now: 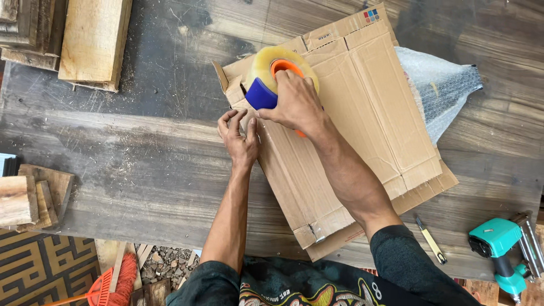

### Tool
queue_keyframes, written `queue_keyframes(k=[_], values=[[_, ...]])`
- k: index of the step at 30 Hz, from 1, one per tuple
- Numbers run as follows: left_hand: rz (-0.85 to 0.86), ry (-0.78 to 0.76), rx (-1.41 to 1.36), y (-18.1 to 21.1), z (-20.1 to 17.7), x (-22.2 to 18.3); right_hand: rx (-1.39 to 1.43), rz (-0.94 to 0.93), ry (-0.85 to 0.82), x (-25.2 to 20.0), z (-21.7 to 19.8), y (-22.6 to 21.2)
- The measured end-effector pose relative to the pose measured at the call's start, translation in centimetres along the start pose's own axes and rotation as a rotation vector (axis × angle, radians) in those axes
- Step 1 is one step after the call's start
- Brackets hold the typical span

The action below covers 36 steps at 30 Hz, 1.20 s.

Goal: The person wraps a circular sign in bubble wrap and secures it inside a cardboard box using a tape dispenser.

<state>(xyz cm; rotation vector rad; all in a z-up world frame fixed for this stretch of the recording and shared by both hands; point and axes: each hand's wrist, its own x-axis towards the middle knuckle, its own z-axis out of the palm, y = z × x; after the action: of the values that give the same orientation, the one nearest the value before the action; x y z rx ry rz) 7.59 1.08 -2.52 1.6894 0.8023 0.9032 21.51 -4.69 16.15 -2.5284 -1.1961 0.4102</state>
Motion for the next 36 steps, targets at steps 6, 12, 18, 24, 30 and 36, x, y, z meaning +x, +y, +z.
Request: queue_keyframes(k=[6, 12, 18, 24, 30, 36], values=[[0.022, 0.03, 0.042, -0.1, -0.6, -0.6, -0.321, -0.01, 0.032, -0.6, 3.7, 2.9], [0.012, -0.034, -0.108, 2.9, -2.0, -1.2, -0.332, -0.251, 0.401, -4.6, 5.2, 3.7], [0.062, -0.072, -0.17, 2.8, -2.4, -1.6, -0.038, -0.433, 0.397, -8.4, 8.6, 2.8], [0.214, -0.171, 0.393, 3.4, -4.1, -1.9, 0.382, -0.162, 0.22, -10.4, 9.5, 2.6], [0.332, -0.252, 0.573, 4.1, -4.9, -2.2, 0.438, -0.198, 0.202, -10.5, 9.6, 2.5], [0.349, -0.232, 0.225, 5.6, -5.5, -3.4, 0.598, -0.085, 0.174, -10.2, 11.4, 3.8]])
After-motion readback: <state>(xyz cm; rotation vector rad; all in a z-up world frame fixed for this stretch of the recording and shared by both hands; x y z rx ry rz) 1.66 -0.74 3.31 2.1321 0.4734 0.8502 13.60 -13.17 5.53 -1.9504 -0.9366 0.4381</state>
